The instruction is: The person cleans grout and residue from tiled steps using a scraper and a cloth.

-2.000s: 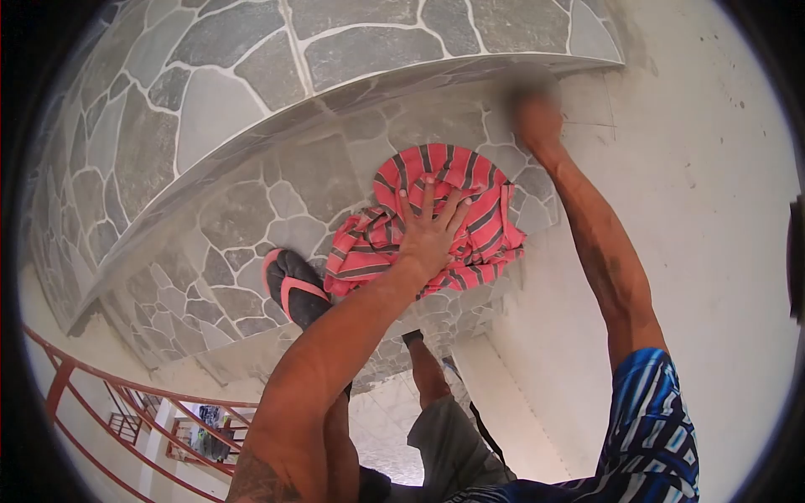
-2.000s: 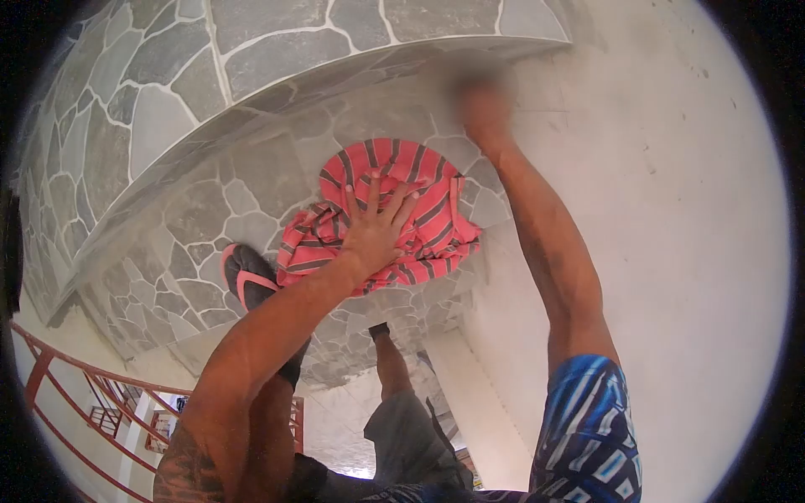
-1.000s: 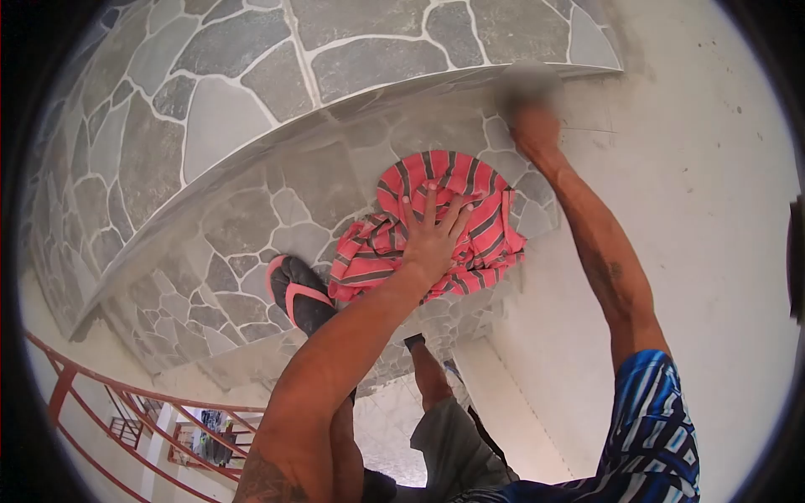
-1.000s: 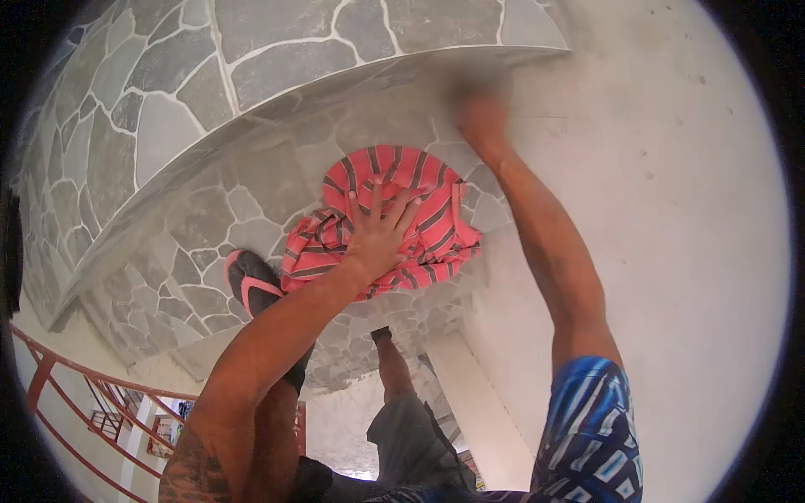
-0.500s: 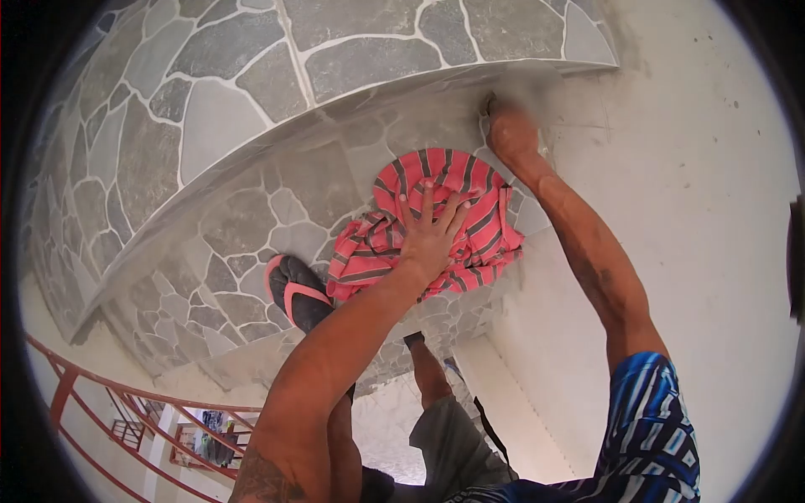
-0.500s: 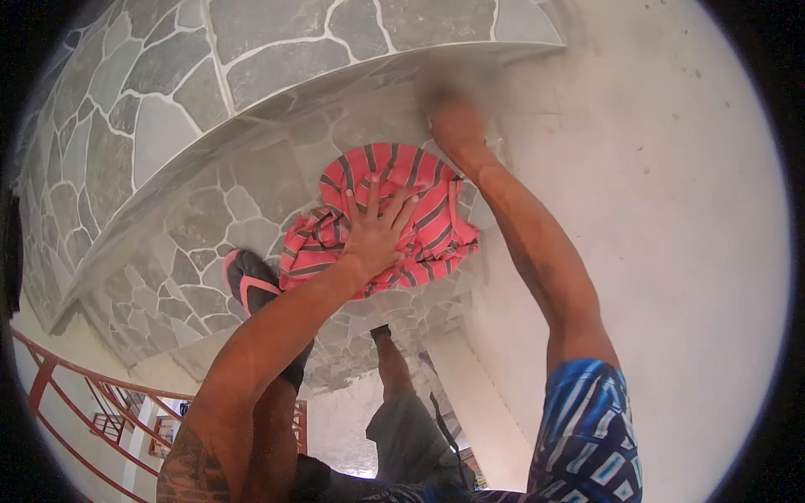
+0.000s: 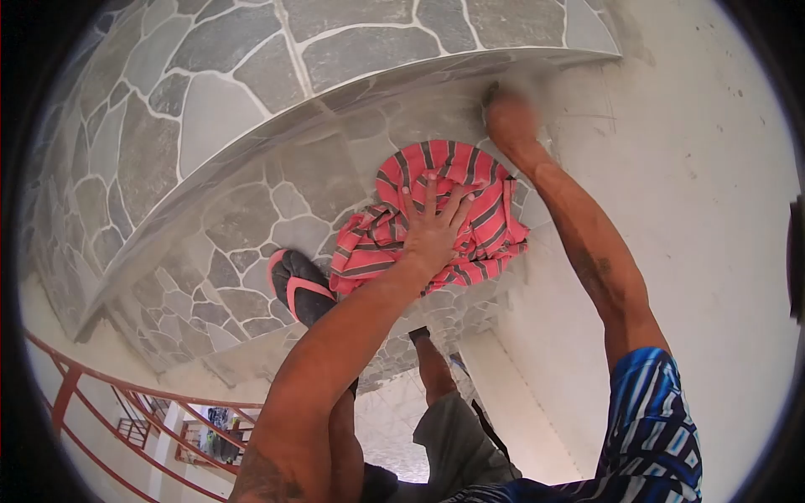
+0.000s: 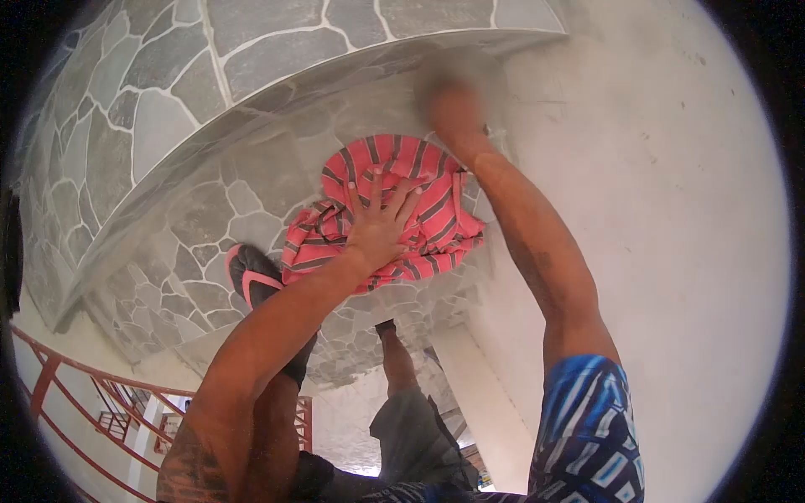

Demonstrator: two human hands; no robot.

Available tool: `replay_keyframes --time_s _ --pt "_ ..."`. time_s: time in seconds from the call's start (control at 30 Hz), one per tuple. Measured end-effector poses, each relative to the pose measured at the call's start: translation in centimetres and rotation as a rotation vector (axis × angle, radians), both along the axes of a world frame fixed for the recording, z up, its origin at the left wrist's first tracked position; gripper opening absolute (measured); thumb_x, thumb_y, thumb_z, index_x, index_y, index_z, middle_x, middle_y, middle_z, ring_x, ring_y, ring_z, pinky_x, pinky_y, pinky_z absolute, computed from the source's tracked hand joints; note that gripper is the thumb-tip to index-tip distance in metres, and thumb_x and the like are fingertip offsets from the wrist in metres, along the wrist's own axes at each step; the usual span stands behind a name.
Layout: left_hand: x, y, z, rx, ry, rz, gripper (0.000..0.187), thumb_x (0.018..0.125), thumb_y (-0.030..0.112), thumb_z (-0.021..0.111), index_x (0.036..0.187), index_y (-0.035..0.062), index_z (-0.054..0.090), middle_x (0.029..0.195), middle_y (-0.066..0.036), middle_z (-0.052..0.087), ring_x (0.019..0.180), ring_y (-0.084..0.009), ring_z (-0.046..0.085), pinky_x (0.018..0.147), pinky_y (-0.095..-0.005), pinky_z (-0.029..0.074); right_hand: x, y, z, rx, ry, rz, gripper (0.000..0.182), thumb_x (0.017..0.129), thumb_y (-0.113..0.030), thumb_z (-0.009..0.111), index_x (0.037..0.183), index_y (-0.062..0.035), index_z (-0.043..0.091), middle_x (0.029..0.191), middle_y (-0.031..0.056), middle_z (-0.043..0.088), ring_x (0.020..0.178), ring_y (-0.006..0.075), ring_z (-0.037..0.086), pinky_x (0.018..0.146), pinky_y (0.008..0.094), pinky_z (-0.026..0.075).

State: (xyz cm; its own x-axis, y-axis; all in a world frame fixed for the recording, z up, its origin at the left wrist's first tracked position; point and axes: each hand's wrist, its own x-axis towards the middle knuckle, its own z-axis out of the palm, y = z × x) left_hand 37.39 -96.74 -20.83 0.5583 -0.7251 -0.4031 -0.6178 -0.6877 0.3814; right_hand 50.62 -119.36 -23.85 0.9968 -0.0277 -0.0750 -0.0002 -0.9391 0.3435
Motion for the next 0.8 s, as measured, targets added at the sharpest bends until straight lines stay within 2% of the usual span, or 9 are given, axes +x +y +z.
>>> replay_keyframes --time_s 0.03,0.07,0.17,0.33,0.43,0.53,0.67,0.77,0.8 --pt "0.1 -0.1 -0.1 -0.003 -0.013 0.005 0.112 0.070 0.059 0.077 0.157 0.0193 0.020 0.161 -0.006 0.018 0.146 -0.0509 0.007 0.105 -0.0793 0.019 -0.1 -0.3 0.1 0.013 -0.072 0.002 0.023 0.087 -0.020 0.057 0.094 -0.0055 0.073 0.101 0.0164 0.066 0.093 0.0334 0.066 0.071 0.0442 0.057" --pt "-0.2 -0.3 0.0 -0.012 -0.019 -0.005 0.112 0.069 0.060 0.077 0.157 0.0193 0.020 0.161 -0.006 0.018 0.146 -0.0509 0.006 0.105 -0.0794 0.019 0.9 -1.6 0.5 0.059 0.063 -0.173 0.022 0.087 -0.018 0.056 0.091 -0.0049 0.073 0.102 0.0171 0.066 0.100 0.0348 0.065 0.075 0.0443 0.058" --pt "-0.1 -0.4 -0.1 -0.016 -0.001 -0.003 0.112 0.069 0.060 0.077 0.157 0.0190 0.021 0.161 -0.005 0.018 0.146 -0.0510 0.007 0.105 -0.0794 0.019 1.9 -1.2 1.0 0.044 0.211 -0.149 0.022 0.087 -0.017 0.057 0.093 -0.0030 0.073 0.107 0.0196 0.064 0.103 0.0355 0.063 0.077 0.0441 0.058" --pt "0.2 -0.2 -0.1 -0.011 0.005 -0.001 0.112 0.069 0.059 0.077 0.157 0.0191 0.020 0.161 -0.006 0.019 0.146 -0.0505 0.006 0.106 -0.0789 0.019 1.4 0.9 1.2 0.143 0.109 -0.201 0.028 0.088 -0.018 0.057 0.107 -0.0009 0.069 0.115 0.0211 0.060 0.106 0.0383 0.060 0.080 0.0437 0.057" --pt "0.0 -0.7 0.1 -0.038 0.001 0.000 0.112 0.069 0.058 0.078 0.157 0.0189 0.021 0.160 -0.006 0.019 0.146 -0.0503 0.007 0.106 -0.0789 0.019 1.3 2.0 -0.6 0.084 0.040 -0.252 0.027 0.087 -0.016 0.058 0.106 0.0009 0.068 0.111 0.0206 0.062 0.103 0.0381 0.062 0.081 0.0434 0.057" --pt "0.1 -0.2 0.0 -0.027 -0.030 0.005 0.112 0.068 0.057 0.078 0.157 0.0185 0.021 0.160 -0.007 0.019 0.146 -0.0500 0.008 0.106 -0.0789 0.019 1.9 -1.6 -1.2 0.003 0.171 -0.099 0.026 0.087 -0.016 0.058 0.104 0.0008 0.068 0.105 0.0196 0.064 0.096 0.0378 0.064 0.079 0.0442 0.057" --pt "0.2 -0.3 0.3 -0.014 0.011 -0.003 0.112 0.069 0.057 0.078 0.157 0.0181 0.021 0.160 -0.007 0.019 0.146 -0.0503 0.009 0.106 -0.0787 0.019 0.8 0.7 0.3 0.058 -0.047 -0.103 0.023 0.084 -0.013 0.057 0.098 0.0001 0.069 0.099 0.0202 0.065 0.089 0.0374 0.067 0.071 0.0461 0.058" --pt "-0.1 -0.1 0.1 -0.023 -0.017 -0.005 0.112 0.069 0.057 0.078 0.157 0.0182 0.021 0.161 -0.007 0.017 0.146 -0.0508 0.008 0.106 -0.0789 0.018 1.3 -0.2 0.2 -0.019 0.121 -0.170 0.027 0.088 -0.021 0.055 0.104 -0.0052 0.068 0.105 0.0140 0.066 0.097 0.0358 0.066 0.080 0.0480 0.057" --pt "-0.3 -0.1 0.1 -0.016 -0.013 -0.016 0.112 0.069 0.057 0.078 0.157 0.0181 0.021 0.162 -0.007 0.016 0.146 -0.0509 0.008 0.106 -0.0789 0.018 2.2 -0.6 3.4 0.109 0.294 -0.227 0.026 0.087 -0.019 0.054 0.104 -0.0048 0.069 0.106 0.0152 0.066 0.098 0.0371 0.066 0.079 0.0486 0.058"
